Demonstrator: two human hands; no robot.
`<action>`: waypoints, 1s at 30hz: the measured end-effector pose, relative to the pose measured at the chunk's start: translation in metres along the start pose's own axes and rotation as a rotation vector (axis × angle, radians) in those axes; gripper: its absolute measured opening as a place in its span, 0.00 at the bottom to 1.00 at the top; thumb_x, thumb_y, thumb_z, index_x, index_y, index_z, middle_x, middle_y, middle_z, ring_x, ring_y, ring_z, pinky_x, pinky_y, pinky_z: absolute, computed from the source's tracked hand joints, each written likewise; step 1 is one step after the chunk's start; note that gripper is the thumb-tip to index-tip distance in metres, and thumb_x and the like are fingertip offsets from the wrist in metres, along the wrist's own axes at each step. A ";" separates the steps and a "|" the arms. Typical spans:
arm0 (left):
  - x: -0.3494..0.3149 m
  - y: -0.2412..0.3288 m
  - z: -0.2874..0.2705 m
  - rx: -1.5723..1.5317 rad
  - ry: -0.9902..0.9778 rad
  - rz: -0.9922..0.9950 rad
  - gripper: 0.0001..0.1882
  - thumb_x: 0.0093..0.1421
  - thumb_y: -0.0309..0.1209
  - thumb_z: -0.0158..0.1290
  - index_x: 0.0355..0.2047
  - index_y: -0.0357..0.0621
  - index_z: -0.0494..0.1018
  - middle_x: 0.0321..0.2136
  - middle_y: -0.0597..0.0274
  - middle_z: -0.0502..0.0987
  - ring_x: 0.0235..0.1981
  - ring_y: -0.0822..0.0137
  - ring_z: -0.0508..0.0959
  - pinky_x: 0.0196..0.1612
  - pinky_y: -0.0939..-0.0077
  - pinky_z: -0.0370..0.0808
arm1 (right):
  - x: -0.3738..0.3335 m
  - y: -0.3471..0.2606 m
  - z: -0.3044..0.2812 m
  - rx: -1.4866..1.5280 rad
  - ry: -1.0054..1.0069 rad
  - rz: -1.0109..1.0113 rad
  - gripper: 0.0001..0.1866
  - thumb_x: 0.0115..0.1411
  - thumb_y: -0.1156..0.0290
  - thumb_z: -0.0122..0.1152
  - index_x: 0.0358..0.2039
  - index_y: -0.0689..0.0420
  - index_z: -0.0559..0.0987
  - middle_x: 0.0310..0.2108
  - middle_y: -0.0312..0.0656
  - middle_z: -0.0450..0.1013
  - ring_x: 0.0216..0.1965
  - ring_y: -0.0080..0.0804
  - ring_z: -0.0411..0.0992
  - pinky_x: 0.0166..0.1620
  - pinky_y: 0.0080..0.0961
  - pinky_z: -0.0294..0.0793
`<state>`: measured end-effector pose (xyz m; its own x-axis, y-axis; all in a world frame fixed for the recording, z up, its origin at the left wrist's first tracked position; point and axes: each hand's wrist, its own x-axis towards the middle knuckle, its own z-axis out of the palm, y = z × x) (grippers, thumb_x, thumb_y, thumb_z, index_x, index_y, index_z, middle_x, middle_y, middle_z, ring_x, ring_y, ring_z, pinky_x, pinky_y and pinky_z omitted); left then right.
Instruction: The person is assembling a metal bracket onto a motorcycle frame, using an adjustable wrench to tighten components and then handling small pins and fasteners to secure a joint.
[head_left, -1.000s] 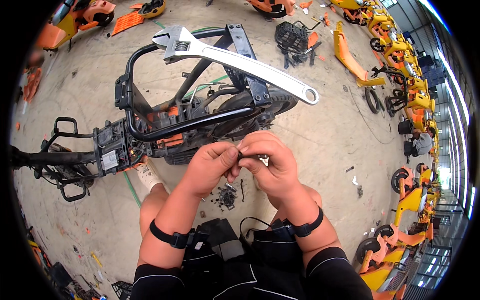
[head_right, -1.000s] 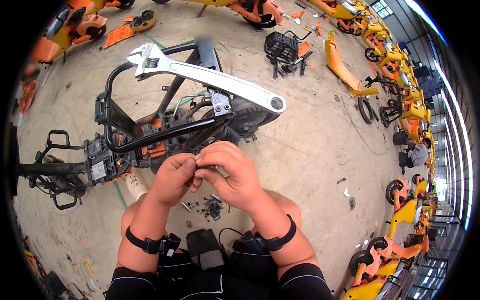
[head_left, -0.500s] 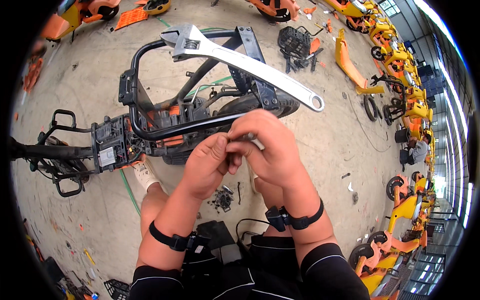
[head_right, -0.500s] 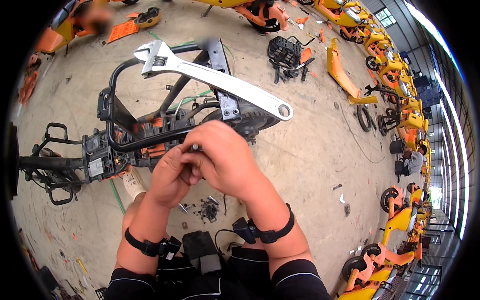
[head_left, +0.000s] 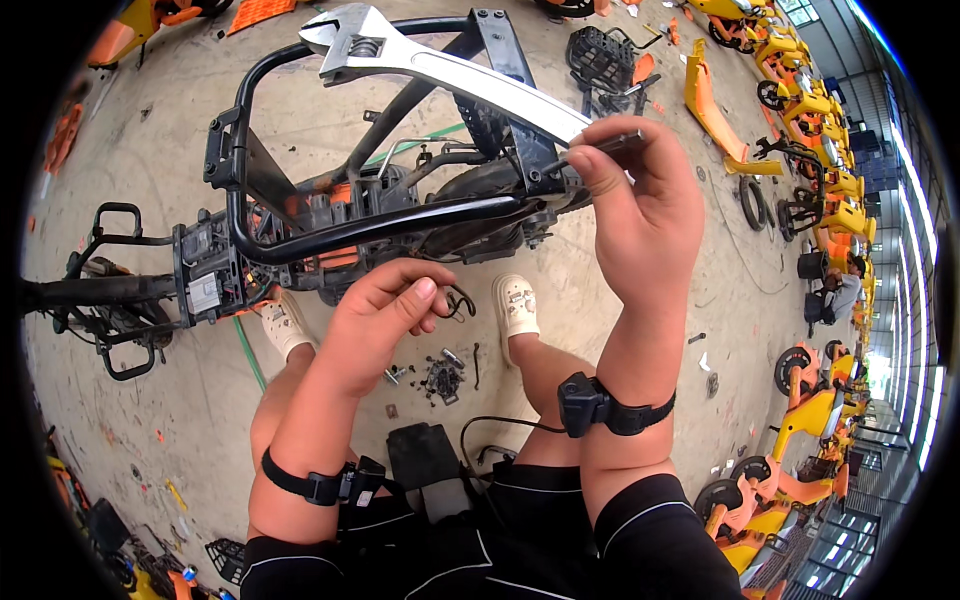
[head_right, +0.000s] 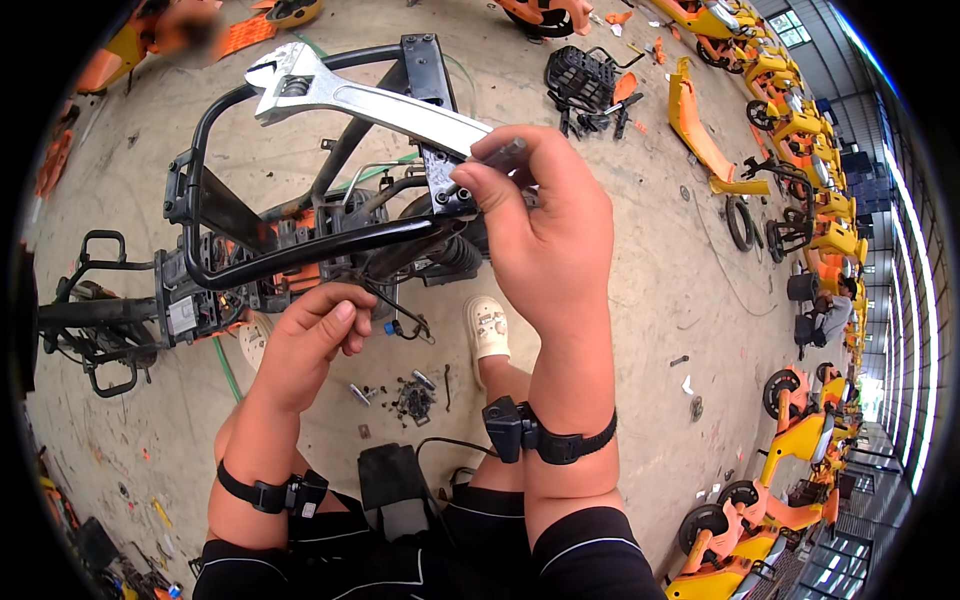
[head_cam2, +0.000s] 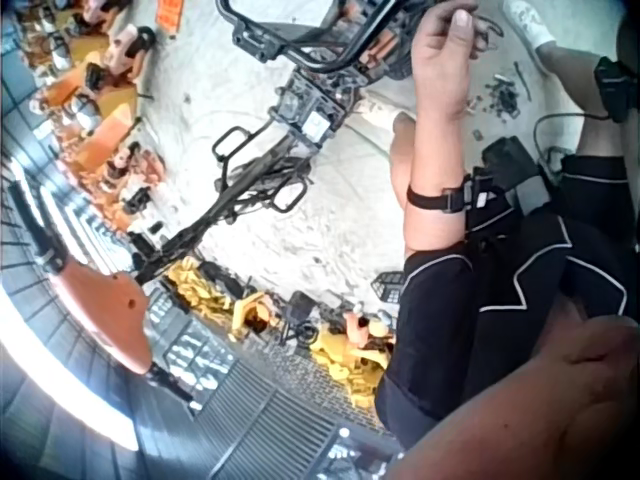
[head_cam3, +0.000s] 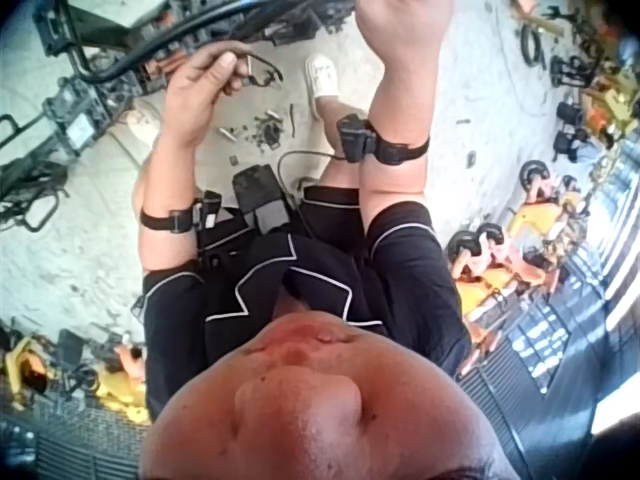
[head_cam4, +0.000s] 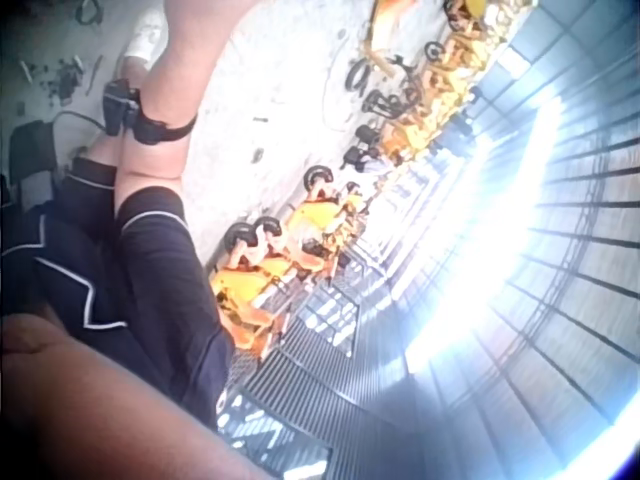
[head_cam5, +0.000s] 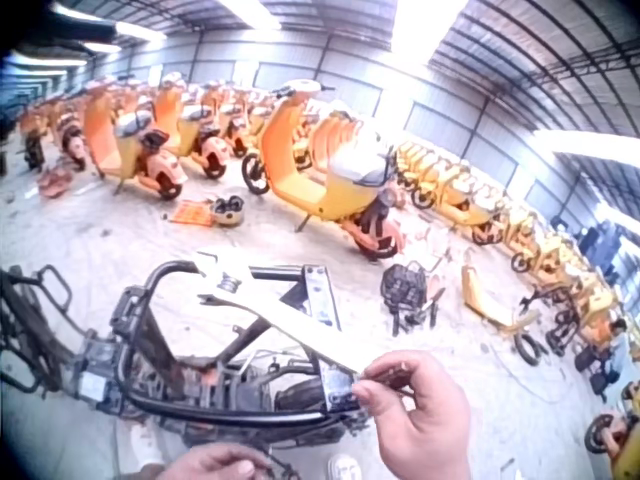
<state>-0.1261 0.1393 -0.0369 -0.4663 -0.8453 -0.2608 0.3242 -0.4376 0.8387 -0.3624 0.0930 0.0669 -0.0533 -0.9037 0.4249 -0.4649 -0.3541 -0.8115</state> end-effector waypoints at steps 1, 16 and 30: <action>0.001 0.000 0.000 0.002 0.006 -0.002 0.14 0.72 0.36 0.54 0.50 0.40 0.78 0.35 0.68 0.79 0.35 0.77 0.74 0.41 0.81 0.72 | 0.000 0.000 0.002 0.006 0.006 -0.003 0.09 0.64 0.80 0.67 0.44 0.62 0.78 0.36 0.34 0.78 0.38 0.18 0.74 0.43 0.17 0.73; 0.010 -0.006 0.011 0.069 -0.015 -0.024 0.13 0.72 0.33 0.54 0.50 0.38 0.78 0.36 0.66 0.79 0.37 0.77 0.73 0.43 0.81 0.73 | 0.005 0.001 0.006 -0.313 -0.004 -0.247 0.10 0.61 0.77 0.71 0.42 0.59 0.80 0.29 0.34 0.77 0.30 0.21 0.72 0.36 0.19 0.72; 0.012 -0.005 0.029 0.605 0.078 0.323 0.10 0.69 0.28 0.57 0.47 0.36 0.79 0.35 0.64 0.79 0.35 0.72 0.76 0.42 0.78 0.74 | 0.010 0.003 0.006 -0.196 -0.039 -0.153 0.08 0.59 0.74 0.72 0.36 0.61 0.82 0.30 0.33 0.76 0.29 0.20 0.71 0.35 0.18 0.70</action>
<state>-0.1571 0.1397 -0.0304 -0.3558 -0.9340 0.0328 -0.0899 0.0691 0.9935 -0.3589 0.0817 0.0667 0.0635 -0.8533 0.5175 -0.6273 -0.4374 -0.6444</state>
